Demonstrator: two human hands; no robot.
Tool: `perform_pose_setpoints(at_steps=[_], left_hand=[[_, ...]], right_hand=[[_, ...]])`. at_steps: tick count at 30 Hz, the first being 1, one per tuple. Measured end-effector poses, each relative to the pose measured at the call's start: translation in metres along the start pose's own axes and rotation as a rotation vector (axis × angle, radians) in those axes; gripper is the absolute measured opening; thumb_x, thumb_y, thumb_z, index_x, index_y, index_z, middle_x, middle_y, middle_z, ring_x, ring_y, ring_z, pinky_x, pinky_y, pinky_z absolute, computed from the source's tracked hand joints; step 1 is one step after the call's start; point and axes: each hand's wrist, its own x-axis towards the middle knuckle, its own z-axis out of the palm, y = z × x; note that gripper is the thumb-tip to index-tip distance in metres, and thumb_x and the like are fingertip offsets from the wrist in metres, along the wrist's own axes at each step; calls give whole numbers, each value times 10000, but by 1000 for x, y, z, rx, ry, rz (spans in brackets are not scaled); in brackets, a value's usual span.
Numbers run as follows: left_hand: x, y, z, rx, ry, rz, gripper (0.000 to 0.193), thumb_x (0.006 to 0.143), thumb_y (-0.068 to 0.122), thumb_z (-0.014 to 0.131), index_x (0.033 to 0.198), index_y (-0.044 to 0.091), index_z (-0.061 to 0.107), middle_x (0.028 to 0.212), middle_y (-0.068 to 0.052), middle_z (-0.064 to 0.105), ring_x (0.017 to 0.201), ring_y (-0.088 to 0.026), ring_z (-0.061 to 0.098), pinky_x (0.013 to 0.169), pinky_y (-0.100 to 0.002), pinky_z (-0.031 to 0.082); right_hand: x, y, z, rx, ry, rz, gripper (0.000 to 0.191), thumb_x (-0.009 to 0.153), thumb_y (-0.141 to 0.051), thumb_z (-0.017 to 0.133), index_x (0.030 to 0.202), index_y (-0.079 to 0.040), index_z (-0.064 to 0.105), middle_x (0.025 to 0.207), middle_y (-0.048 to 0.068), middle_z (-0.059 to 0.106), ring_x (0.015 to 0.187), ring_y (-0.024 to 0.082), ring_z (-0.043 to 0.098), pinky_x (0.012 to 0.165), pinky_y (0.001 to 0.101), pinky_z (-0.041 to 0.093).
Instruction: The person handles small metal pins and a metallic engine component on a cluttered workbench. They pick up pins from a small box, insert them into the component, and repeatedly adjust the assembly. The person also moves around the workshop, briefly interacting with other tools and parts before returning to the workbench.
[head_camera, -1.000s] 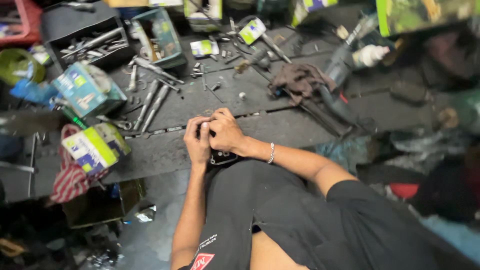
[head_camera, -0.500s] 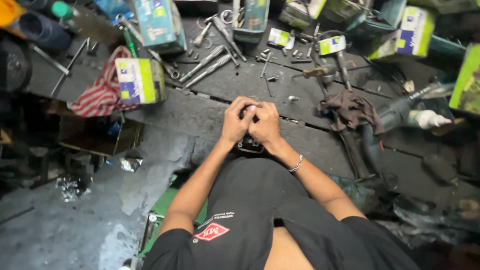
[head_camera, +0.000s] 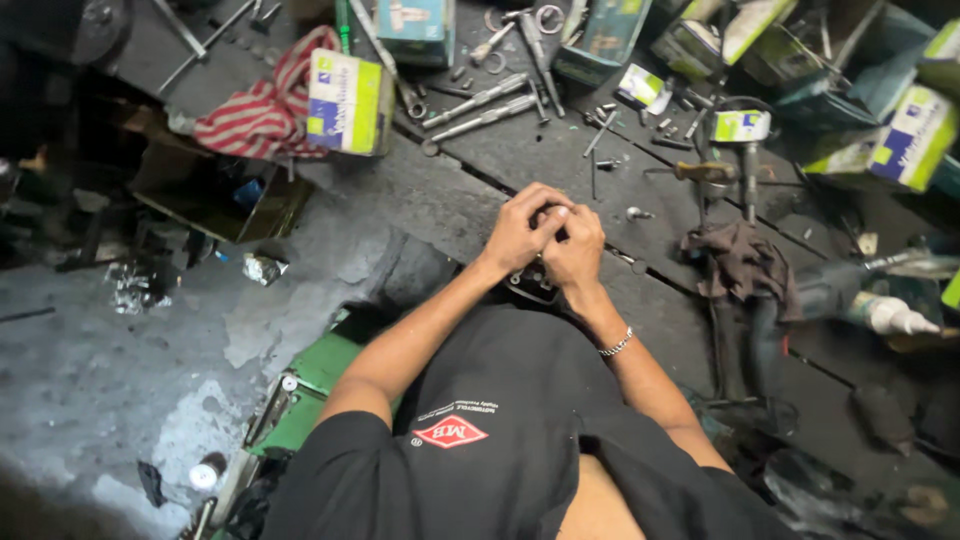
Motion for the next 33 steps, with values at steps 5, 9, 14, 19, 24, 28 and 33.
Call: perform_pose_setpoints(at_steps=[5,9,14,19,24,28,33], left_hand=[[0,-3,-3,42,-8,-15,183,953,198,679,1054,50,716,1031,-98,705,967,-254,707,863,-346,560],[-1,-2,-5,26,-2,-43,187,950,208,678,1056,59,716,1017,-92,697,939,-246,706,838,-348,561],[-2,0,-8,36,2,-43,198,953,233,681,1059,71,721,1029,-86,701,932,-239,708,823,-343,565],[-2,4,-12,20,4,-1,213,961,252,676,1070,74,719,1056,-81,699,964,-238,711,849,-338,571],[-3,6,-15,6,4,-15,237,976,282,675,1078,73,719,1049,-78,693,958,-219,712,847,-331,573],[-4,5,-16,-10,5,-29,250,978,296,674,1080,72,720,1046,-73,694,949,-210,712,839,-326,572],[-4,7,-16,16,14,-4,255,977,300,675,1079,71,720,1047,-71,692,955,-212,712,844,-322,573]], right_hand=[[2,-1,1,-21,-22,-10,168,932,-176,710,958,-11,729,911,178,674,868,384,635,752,482,495],[2,0,4,-3,-14,-40,171,922,-186,728,968,-22,737,926,183,681,875,384,645,755,483,501],[1,0,7,7,-16,4,136,917,-179,738,935,-45,752,900,167,685,853,365,659,745,469,512],[1,0,8,-5,-16,-18,144,927,-171,747,961,-31,758,886,179,686,820,374,675,711,470,513],[2,-3,9,32,-23,7,155,935,-158,715,1000,-25,763,919,187,707,821,364,708,706,449,537],[2,-7,9,66,-25,-6,172,938,-168,717,1008,-16,757,934,187,711,827,356,716,708,440,541],[2,-10,8,68,-38,12,182,923,-181,736,996,-16,760,911,193,704,804,356,713,693,442,530]])
